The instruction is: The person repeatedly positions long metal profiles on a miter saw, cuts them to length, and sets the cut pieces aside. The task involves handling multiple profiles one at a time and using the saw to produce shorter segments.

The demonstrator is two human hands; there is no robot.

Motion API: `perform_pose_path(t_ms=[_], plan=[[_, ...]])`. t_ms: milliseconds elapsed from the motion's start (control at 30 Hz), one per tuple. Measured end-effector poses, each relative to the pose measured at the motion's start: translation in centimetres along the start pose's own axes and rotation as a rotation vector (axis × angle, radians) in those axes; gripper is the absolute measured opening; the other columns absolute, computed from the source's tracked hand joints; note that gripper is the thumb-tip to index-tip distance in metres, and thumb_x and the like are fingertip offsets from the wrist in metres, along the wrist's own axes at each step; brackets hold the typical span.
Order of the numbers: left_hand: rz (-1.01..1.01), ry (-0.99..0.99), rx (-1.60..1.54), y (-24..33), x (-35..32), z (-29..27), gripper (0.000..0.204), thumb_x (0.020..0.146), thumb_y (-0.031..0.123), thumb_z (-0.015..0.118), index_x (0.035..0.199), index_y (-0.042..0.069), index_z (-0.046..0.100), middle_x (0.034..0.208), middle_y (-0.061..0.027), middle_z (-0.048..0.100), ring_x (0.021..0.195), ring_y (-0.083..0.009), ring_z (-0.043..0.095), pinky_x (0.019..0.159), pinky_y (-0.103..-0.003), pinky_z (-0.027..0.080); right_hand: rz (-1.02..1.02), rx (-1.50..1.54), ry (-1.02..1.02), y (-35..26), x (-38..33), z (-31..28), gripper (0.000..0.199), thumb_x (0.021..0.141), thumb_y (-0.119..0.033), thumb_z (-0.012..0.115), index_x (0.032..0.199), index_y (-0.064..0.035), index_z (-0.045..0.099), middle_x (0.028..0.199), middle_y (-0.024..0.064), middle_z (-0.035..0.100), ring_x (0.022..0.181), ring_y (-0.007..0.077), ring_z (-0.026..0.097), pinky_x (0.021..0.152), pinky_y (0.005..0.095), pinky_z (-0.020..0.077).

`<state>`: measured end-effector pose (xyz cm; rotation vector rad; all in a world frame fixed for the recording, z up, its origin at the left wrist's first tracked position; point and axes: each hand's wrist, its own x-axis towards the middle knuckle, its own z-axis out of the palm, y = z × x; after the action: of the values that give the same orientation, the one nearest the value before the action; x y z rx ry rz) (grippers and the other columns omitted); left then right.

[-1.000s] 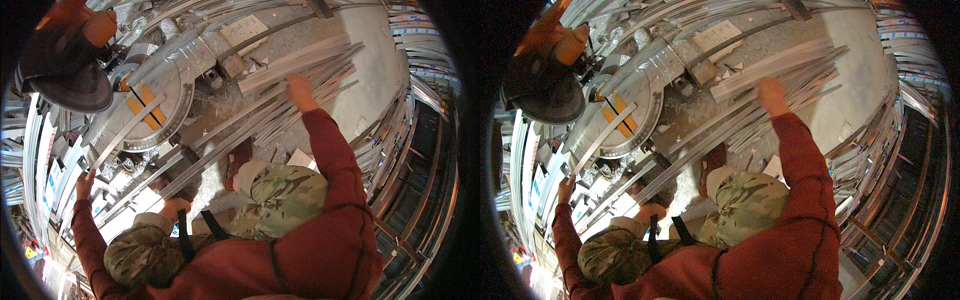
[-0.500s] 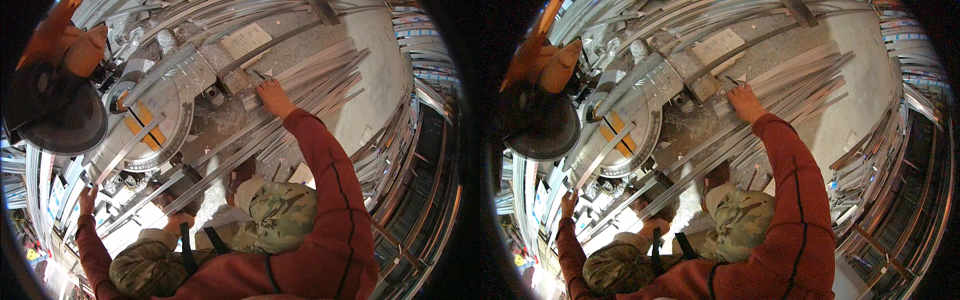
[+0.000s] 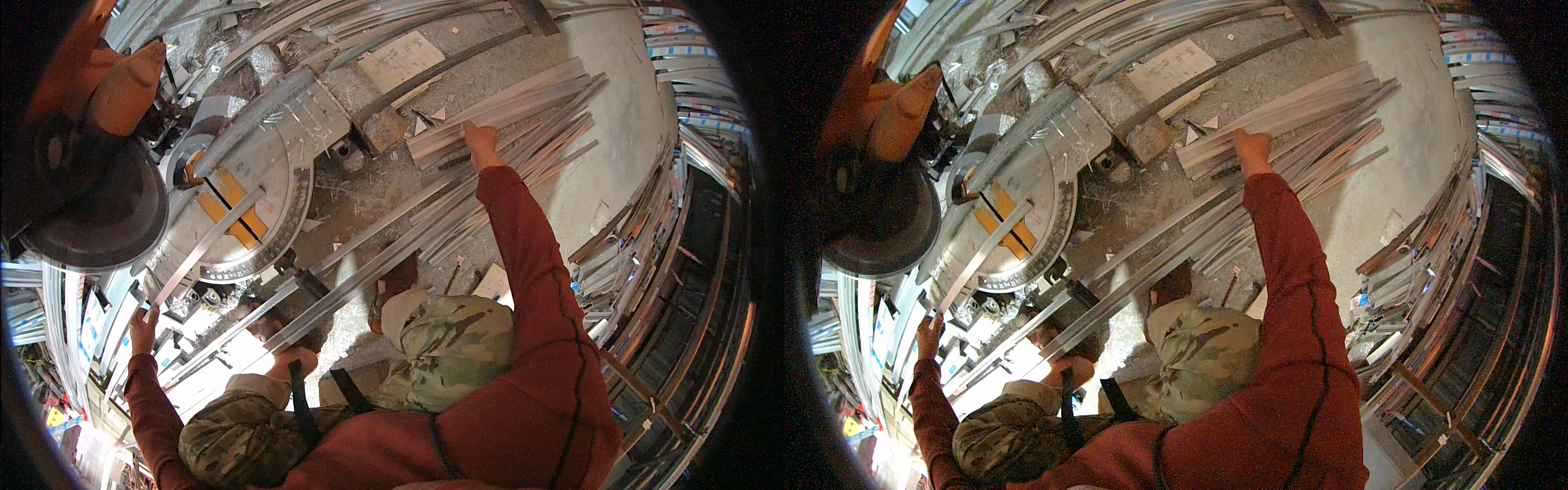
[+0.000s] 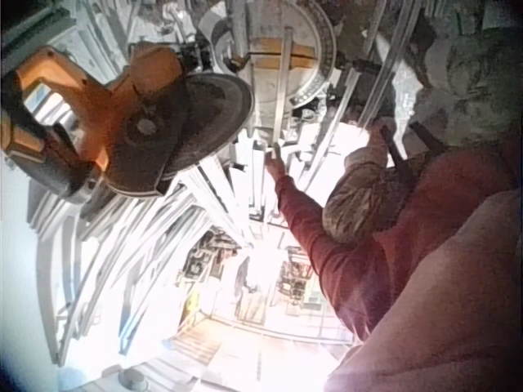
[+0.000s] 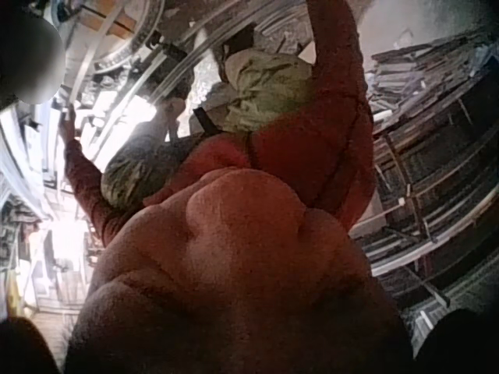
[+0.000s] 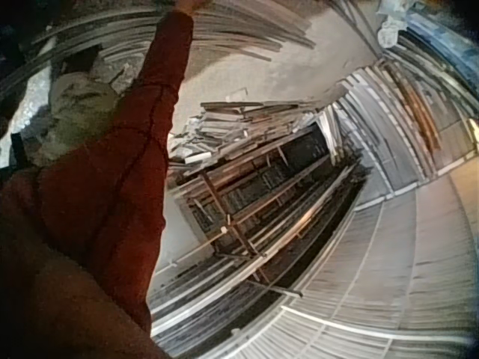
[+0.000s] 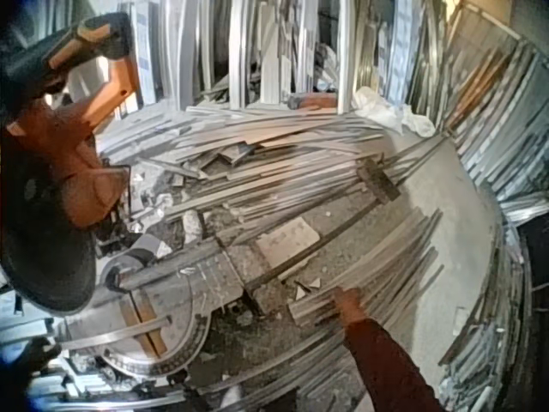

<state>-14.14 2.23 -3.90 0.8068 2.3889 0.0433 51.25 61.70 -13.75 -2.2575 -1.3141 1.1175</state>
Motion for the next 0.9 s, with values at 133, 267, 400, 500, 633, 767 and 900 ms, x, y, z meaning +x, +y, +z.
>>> perform_pose_path(t_ms=[133,267,400,500,633,767,900], plan=[[0.023,0.020,0.080,-2.4,0.0,0.4,0.057,0.091,0.051,0.062,0.090,-0.006,0.062,0.078,-0.0236,0.061,0.075,-0.0388,0.057,0.070,-0.048,0.044,0.051,0.001,0.087,-1.2,-0.6,1.9,0.069,0.074,-0.030,0.075,0.117,0.0172,0.047,0.105,0.0283,0.065,0.103,0.0339,0.063,0.087,0.0377,0.0503],[-0.006,-0.004,0.029,-2.3,-0.5,0.6,0.056,0.091,0.049,0.062,0.090,-0.007,0.061,0.074,-0.0185,0.061,0.071,-0.0278,0.057,0.067,-0.041,0.045,0.171,-0.141,0.187,-4.5,-2.2,2.7,0.075,0.075,-0.030,0.075,0.127,0.0135,0.044,0.118,0.0285,0.061,0.106,0.0355,0.062,0.092,0.0390,0.0482],[0.047,0.000,0.013,-0.6,0.4,-0.3,0.054,0.091,0.047,0.063,0.086,-0.007,0.059,0.074,-0.0177,0.060,0.069,-0.0279,0.055,0.066,-0.043,0.045,-0.159,0.031,-0.059,-3.3,5.6,2.1,0.068,0.081,-0.023,0.070,0.134,0.0096,0.042,0.127,0.0214,0.057,0.109,0.0315,0.059,0.092,0.0408,0.0483],[-0.014,0.008,0.035,-1.9,-0.3,0.0,0.060,0.088,0.052,0.064,0.091,-0.007,0.062,0.083,-0.0233,0.063,0.082,-0.0368,0.060,0.074,-0.046,0.045,-0.308,0.358,-0.150,-7.5,4.7,3.4,0.061,0.086,-0.020,0.066,0.136,0.0081,0.044,0.131,0.0173,0.055,0.112,0.0281,0.058,0.089,0.0417,0.0499],[-0.038,0.003,0.033,-0.2,-0.5,0.2,0.062,0.086,0.055,0.065,0.091,-0.008,0.065,0.085,-0.0283,0.064,0.085,-0.0428,0.063,0.078,-0.048,0.046,-0.307,0.382,-0.236,-8.7,3.6,2.9,0.057,0.088,-0.018,0.062,0.138,0.0044,0.048,0.126,0.0149,0.059,0.106,0.0252,0.061,0.086,0.0388,0.0510],[-0.034,0.016,-0.046,-0.6,0.2,1.0,0.058,0.085,0.052,0.068,0.093,-0.006,0.066,0.088,-0.0288,0.066,0.084,-0.0424,0.063,0.077,-0.047,0.047,-0.260,0.225,-0.024,-6.0,1.8,1.0,0.046,0.087,-0.016,0.059,0.129,0.0021,0.058,0.120,0.0153,0.063,0.104,0.0258,0.062,0.086,0.0353,0.0498],[0.140,0.096,-0.040,7.3,-1.7,1.1,0.055,0.084,0.050,0.069,0.097,-0.003,0.068,0.090,-0.0253,0.068,0.087,-0.0414,0.066,0.078,-0.044,0.049,-0.549,0.081,0.059,-9.0,-7.3,0.2,0.039,0.087,-0.014,0.061,0.123,0.0003,0.062,0.120,0.0147,0.063,0.111,0.0268,0.059,0.093,0.0379,0.0465]])
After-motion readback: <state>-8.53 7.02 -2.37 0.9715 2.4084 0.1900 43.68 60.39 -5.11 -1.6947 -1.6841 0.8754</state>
